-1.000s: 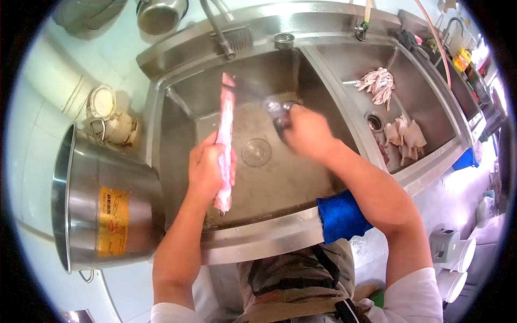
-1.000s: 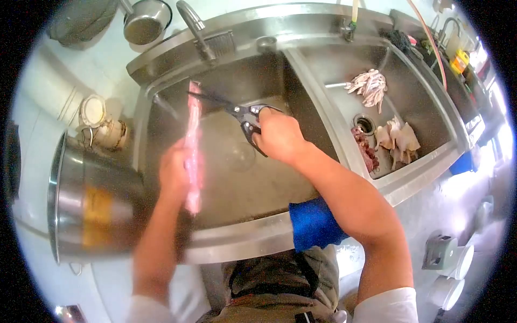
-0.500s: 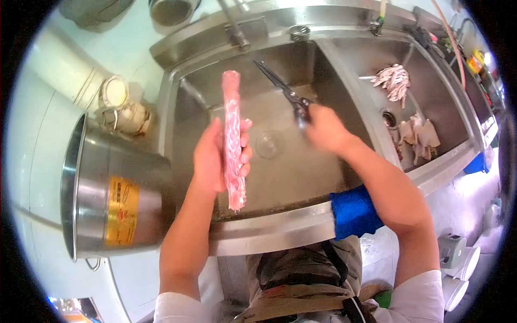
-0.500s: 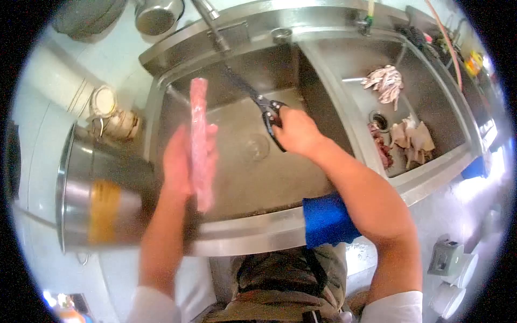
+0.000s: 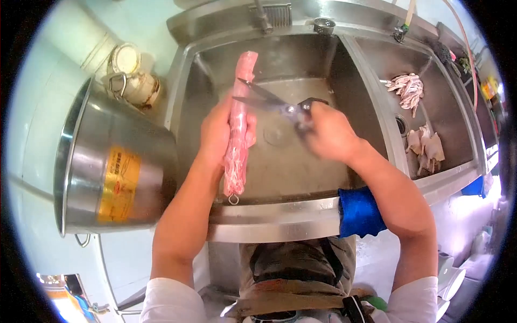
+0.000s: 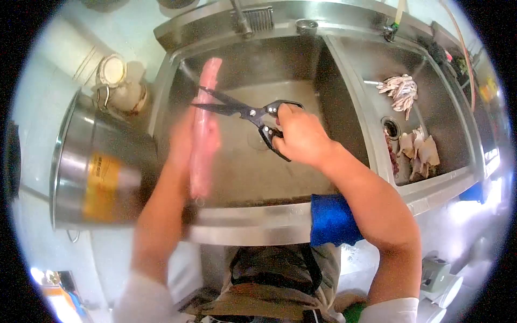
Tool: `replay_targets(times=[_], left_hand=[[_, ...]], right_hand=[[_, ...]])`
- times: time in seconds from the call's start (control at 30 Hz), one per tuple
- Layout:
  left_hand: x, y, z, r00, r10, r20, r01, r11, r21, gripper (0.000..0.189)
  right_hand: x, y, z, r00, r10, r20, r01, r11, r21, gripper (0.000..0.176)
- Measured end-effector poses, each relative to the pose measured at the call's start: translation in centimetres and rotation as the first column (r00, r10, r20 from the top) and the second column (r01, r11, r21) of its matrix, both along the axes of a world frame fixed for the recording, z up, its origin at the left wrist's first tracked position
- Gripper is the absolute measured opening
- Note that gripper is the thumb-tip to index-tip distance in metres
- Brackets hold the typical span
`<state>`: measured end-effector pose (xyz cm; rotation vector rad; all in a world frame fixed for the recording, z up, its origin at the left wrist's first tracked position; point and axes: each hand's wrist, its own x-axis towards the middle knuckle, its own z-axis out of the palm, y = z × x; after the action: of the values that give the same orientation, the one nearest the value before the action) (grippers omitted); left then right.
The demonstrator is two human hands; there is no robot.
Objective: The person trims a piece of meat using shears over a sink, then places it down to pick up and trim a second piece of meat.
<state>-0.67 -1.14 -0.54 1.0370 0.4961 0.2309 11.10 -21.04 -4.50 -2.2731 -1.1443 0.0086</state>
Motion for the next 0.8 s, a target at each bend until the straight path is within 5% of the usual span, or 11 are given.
replay_targets(times=[0.13,0.3,0.5,0.8], left_hand=[[0.5,0.3,0.1,0.992,0.100,-0.073,-0.096,0.994,0.056,0.033],[0.8,2.7,-1.2,0.983,-0.010,0.185,0.037,0.989,-0.140,0.034],[0.2,3.4,-0.9,0.985,0.032,0.168,-0.001,0.984,-0.179,0.035],[-0.2,2.6,1.1,0.988,0.130,0.088,-0.127,0.991,-0.040,0.034]], right_hand=[[-0.3,0.4,-0.2,0.991,0.124,-0.040,-0.127,0.989,-0.072,0.023],[-1.7,0.5,0.5,0.941,0.322,0.104,-0.303,0.938,-0.166,0.030],[-2.4,0.7,0.8,0.912,0.258,0.317,-0.216,0.963,-0.164,0.028],[-3.0,0.7,0.8,0.915,0.224,0.336,-0.188,0.973,-0.137,0.027]])
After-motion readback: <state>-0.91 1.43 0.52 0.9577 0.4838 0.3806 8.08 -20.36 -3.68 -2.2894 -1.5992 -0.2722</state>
